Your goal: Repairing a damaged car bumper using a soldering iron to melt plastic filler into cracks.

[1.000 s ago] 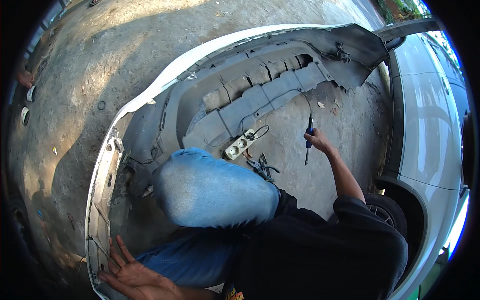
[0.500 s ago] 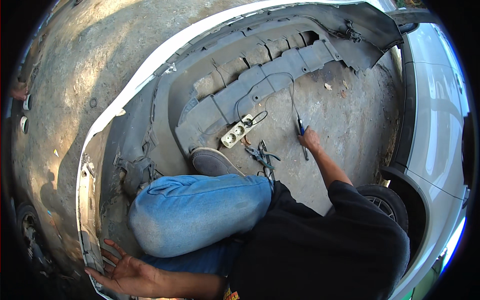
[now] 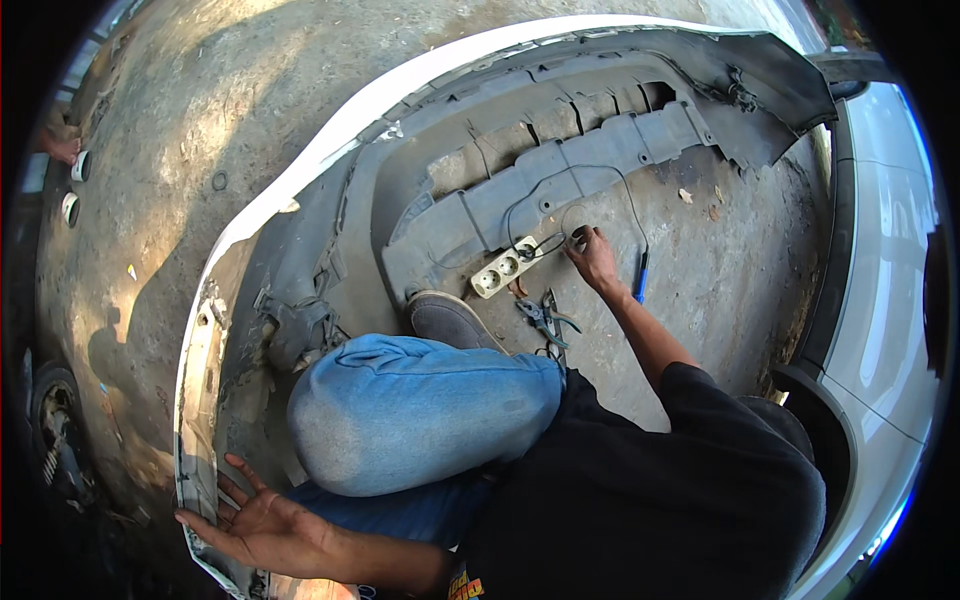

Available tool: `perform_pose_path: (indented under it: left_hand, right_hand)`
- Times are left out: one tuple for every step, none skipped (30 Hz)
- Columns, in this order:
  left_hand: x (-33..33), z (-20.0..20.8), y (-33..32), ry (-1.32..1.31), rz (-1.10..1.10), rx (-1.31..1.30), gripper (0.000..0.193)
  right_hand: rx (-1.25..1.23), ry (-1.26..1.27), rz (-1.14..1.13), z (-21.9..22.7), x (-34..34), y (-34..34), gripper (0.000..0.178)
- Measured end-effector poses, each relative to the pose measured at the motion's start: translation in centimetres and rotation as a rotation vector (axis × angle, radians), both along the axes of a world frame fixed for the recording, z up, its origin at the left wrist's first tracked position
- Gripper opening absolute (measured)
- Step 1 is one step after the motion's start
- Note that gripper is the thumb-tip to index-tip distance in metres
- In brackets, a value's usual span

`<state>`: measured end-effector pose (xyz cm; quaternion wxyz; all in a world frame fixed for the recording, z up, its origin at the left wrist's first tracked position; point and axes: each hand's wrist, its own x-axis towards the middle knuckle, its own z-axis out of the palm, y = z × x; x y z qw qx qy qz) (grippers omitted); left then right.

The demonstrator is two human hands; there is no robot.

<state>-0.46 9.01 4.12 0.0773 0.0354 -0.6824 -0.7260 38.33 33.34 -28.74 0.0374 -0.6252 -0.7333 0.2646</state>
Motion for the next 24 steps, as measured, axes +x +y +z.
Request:
perform_pose_path:
  left_hand:
    - [0.0,0.0,-0.1,-0.034,0.011,0.017,0.042]
    - [0.1,0.1,-0.1,-0.069,0.022,0.034,0.042]
    - [0.1,0.3,0.1,-0.104,0.022,0.056,0.043]
    - [0.2,0.1,-0.7,-0.099,0.033,0.056,0.043]
    - [0.5,-0.7,-1.7,-0.084,-0.034,0.065,0.045]
    - [0.6,-1.2,-2.2,-0.068,-0.101,0.072,0.05]
    - [0.9,-1.8,-2.4,-0.065,-0.09,0.071,0.05]
    - [1.4,-2.4,-2.5,-0.112,-0.053,0.082,0.051]
    - [2.1,-3.0,-2.3,-0.162,-0.021,0.097,0.053]
    - [2.8,-3.5,-2.7,-0.154,-0.007,0.096,0.053]
    - [3.6,-4.1,-3.3,-0.22,-0.046,0.121,0.053]
    - [4.4,-5.0,-3.8,-0.29,-0.091,0.153,0.053]
    - [5.1,-6.2,-4.2,-0.289,-0.087,0.156,0.053]
    - [5.6,-7.4,-4.7,-0.388,-0.119,0.098,0.051]
    - [5.9,-8.7,-5.3,-0.488,-0.151,0.041,0.049]
    - [5.9,-10.1,-6.4,-0.477,-0.131,0.041,0.049]
    - [6.2,-11.2,-7.3,-0.547,-0.223,-0.048,0.048]
    - [6.4,-11.7,-7.9,-0.618,-0.315,-0.14,0.048]
    - [6.2,-10.4,-6.4,-0.661,-0.221,0.045,0.043]
    - [6.4,-9.0,-5.1,-0.655,-0.22,0.053,0.043]
    - [6.7,-7.6,-3.9,-0.411,-0.211,-0.076,0.04]
    - [6.1,-5.8,-3.6,-0.153,-0.173,-0.201,0.036]
    - [6.1,-5.9,-3.6,-0.152,-0.184,-0.168,0.036]
    - [5.9,-5.4,-4.5,0.164,-0.454,-0.137,0.035]
  right_hand:
    - [0.0,0.005,0.01,-0.5,-0.3,0.2,0.026]
    - [0.012,-0.042,0.006,-1.0,-0.5,0.3,0.027]
    - [0.023,-0.086,0.005,-1.3,-0.9,0.4,0.027]
    - [0.023,-0.081,0.016,-1.5,-1.2,0.4,0.027]
    - [0.005,-0.1,0.037,-1.7,-1.2,0.3,0.026]
    - [-0.013,-0.118,0.057,-1.7,-1.3,0.1,0.025]
    - [-0.013,-0.115,0.068,-1.7,-1.2,-0.1,0.025]
    - [-0.022,-0.083,0.038,-1.6,-1.0,-0.4,0.023]
    - [-0.027,-0.054,0.003,-1.3,-0.6,-0.7,0.021]
    - [-0.029,-0.046,0.017,-1.0,-0.9,-1.2,0.021]
    - [0.035,-0.011,-0.1,-0.6,-1.0,-1.9,0.02]
    - [0.104,0.022,-0.222,0.4,-1.0,-2.4,0.019]
    - [0.111,0.069,-0.279,1.6,-1.2,-3.2,0.019]
    - [0.117,0.122,-0.332,3.2,-1.7,-3.9,0.019]
    - [0.127,0.183,-0.362,5.1,-2.7,-4.8,0.021]
    - [0.119,0.239,-0.316,8.7,-5.9,-5.6,0.016]
    - [0.135,0.342,-0.21,10.8,-7.4,-6.0,0.014]
    - [0.15,0.441,-0.104,12.8,-8.8,-6.3,0.012]
    - [0.136,0.467,-0.003,15.4,-10.8,-6.4,0.012]
    - [0.124,0.496,0.097,18.0,-12.9,-6.6,0.012]
    - [0.141,0.517,0.202,20.1,-14.9,-6.5,0.012]
    - [0.044,0.57,0.263,23.0,-17.7,-6.6,0.012]
    - [0.07,0.582,0.336,24.4,-18.4,-6.1,0.012]
    - [0.088,0.607,0.419,26.1,-19.5,-5.8,0.012]
